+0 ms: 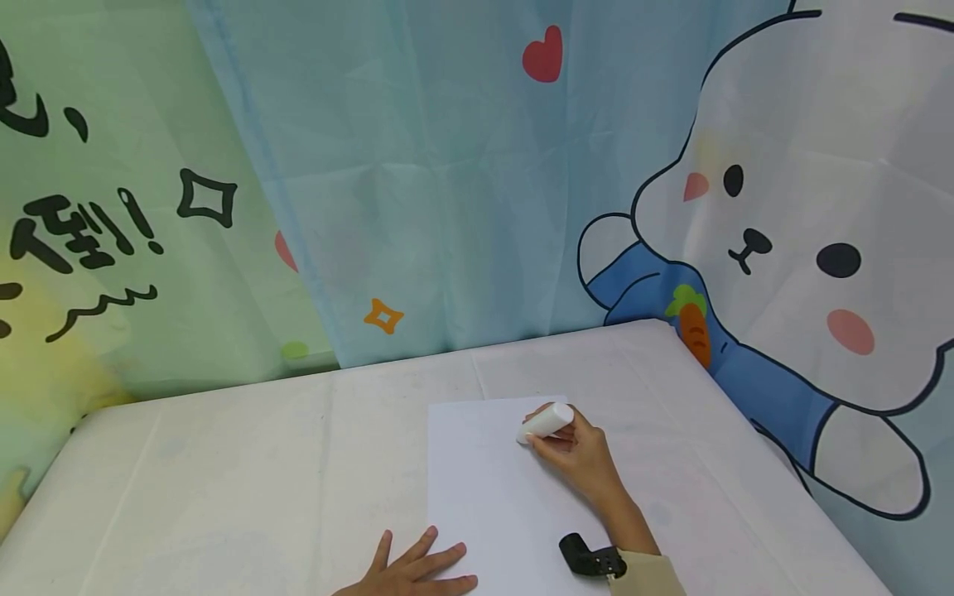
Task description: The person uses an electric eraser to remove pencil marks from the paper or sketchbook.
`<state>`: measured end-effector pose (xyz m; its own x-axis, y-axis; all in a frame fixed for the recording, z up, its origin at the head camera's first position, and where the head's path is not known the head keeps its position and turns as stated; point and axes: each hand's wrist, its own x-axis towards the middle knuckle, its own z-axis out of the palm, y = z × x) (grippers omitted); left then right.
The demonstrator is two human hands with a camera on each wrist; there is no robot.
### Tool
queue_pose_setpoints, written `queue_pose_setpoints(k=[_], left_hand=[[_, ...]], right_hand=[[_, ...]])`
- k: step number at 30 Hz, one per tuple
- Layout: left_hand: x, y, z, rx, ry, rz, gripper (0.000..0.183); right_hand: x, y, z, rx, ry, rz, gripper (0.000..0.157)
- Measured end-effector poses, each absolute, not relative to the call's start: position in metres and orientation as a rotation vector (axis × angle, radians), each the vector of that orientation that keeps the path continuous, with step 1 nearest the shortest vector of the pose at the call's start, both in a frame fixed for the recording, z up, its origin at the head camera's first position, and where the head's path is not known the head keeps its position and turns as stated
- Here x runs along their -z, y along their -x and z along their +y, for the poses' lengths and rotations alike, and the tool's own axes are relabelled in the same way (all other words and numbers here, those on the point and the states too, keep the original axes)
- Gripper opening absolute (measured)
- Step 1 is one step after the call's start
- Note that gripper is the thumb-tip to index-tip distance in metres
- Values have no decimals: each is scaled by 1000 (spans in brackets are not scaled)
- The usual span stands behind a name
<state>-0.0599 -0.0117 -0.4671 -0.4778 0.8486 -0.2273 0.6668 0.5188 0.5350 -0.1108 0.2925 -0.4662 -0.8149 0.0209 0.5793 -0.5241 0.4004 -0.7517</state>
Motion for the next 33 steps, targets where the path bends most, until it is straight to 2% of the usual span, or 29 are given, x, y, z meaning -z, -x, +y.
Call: queue_pose_setpoints(k=[17, 33], left_hand=[[467, 60, -11, -496, -1238, 2303, 60], [470, 59, -13, -548, -1272, 2318, 59]], right_hand=[[466, 110, 295, -1360, -350, -2181, 42], [463, 110, 291, -1430, -413, -2132, 42]])
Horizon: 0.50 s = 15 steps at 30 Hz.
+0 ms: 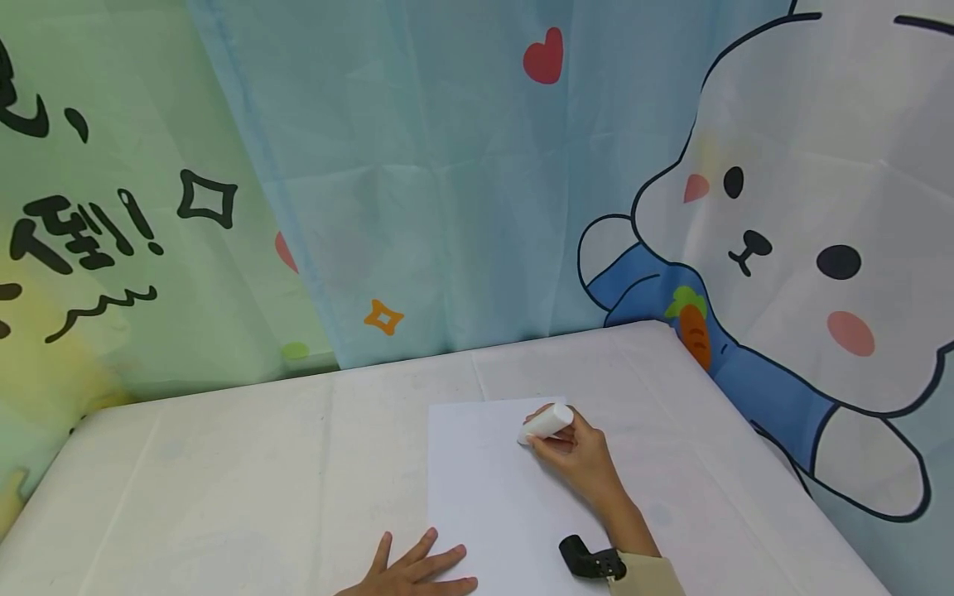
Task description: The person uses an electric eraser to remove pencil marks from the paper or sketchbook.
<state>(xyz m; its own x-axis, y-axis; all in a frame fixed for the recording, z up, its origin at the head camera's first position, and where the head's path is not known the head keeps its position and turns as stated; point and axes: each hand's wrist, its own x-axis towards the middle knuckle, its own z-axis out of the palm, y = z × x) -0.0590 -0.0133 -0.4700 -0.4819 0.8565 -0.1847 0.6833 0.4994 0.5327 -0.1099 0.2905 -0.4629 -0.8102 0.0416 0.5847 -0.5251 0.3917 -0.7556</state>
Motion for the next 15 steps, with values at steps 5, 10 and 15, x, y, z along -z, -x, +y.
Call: queue_pose_setpoints(k=[5, 10, 15], left_hand=[[470, 59, -14, -555, -1282, 2322, 59], [472, 59, -13, -550, -1278, 2325, 58], [472, 59, -13, -557, -1274, 2320, 57]], right_hand=[[463, 110, 290, -1442, -446, -2113, 43], [463, 110, 289, -1420, -464, -2107, 44], [464, 110, 289, -1404, -478, -2110, 44]])
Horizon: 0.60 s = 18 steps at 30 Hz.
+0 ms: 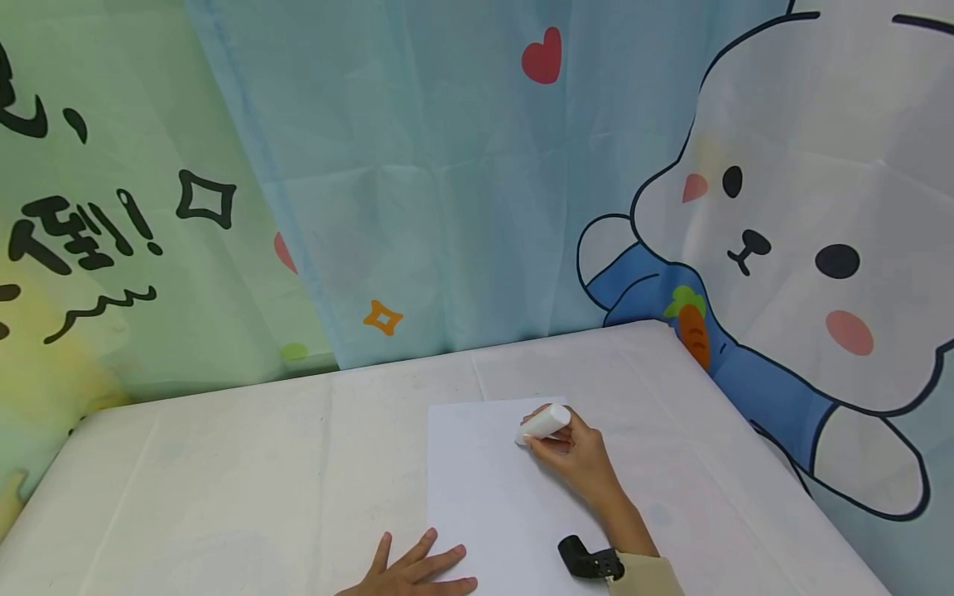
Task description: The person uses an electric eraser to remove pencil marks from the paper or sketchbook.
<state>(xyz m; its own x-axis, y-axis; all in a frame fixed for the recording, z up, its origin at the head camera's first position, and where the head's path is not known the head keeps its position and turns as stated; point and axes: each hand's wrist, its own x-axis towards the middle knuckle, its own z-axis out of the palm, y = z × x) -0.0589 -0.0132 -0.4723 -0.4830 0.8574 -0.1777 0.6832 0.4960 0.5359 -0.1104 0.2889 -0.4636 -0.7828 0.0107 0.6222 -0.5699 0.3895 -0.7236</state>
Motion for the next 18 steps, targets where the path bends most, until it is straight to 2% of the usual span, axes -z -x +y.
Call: queue_pose_setpoints(k=[18], left_hand=[[472, 60, -13, -547, -1273, 2310, 58]], right_hand=[[465, 111, 288, -1388, -473, -2138, 43]])
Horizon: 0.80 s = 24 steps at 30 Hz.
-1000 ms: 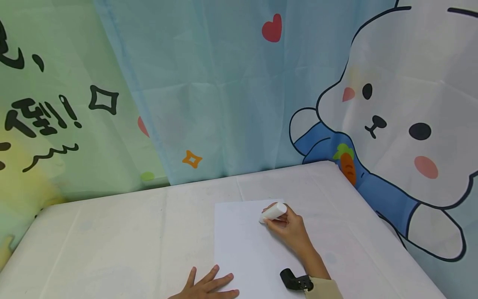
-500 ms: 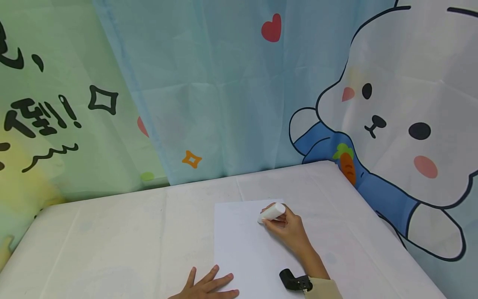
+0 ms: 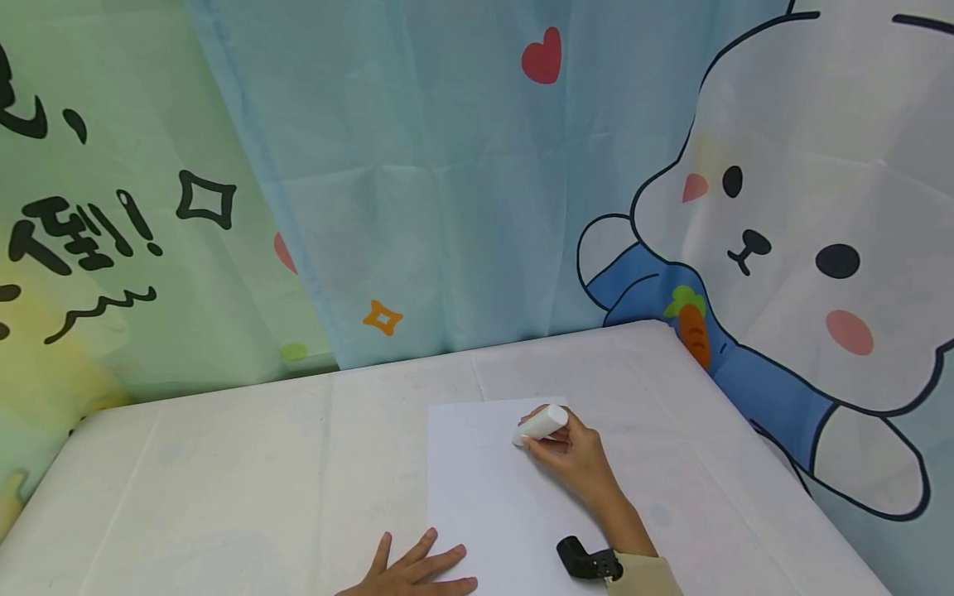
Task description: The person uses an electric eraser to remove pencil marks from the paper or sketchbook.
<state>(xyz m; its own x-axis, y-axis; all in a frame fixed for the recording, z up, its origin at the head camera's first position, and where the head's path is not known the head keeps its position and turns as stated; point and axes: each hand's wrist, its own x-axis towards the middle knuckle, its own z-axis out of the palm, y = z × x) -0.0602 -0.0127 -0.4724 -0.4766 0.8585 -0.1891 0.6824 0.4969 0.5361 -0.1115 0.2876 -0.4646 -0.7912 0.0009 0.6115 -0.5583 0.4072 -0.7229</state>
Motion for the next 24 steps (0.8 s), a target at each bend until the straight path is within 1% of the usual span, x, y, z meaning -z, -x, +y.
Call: queue_pose_setpoints(k=[6, 24], left_hand=[[471, 59, -12, -527, -1272, 2317, 58], [467, 58, -10, -471, -1235, 2314, 59]], right_hand=[[466, 111, 288, -1397, -467, -2148, 42], [467, 112, 287, -1409, -471, -2149, 42]])
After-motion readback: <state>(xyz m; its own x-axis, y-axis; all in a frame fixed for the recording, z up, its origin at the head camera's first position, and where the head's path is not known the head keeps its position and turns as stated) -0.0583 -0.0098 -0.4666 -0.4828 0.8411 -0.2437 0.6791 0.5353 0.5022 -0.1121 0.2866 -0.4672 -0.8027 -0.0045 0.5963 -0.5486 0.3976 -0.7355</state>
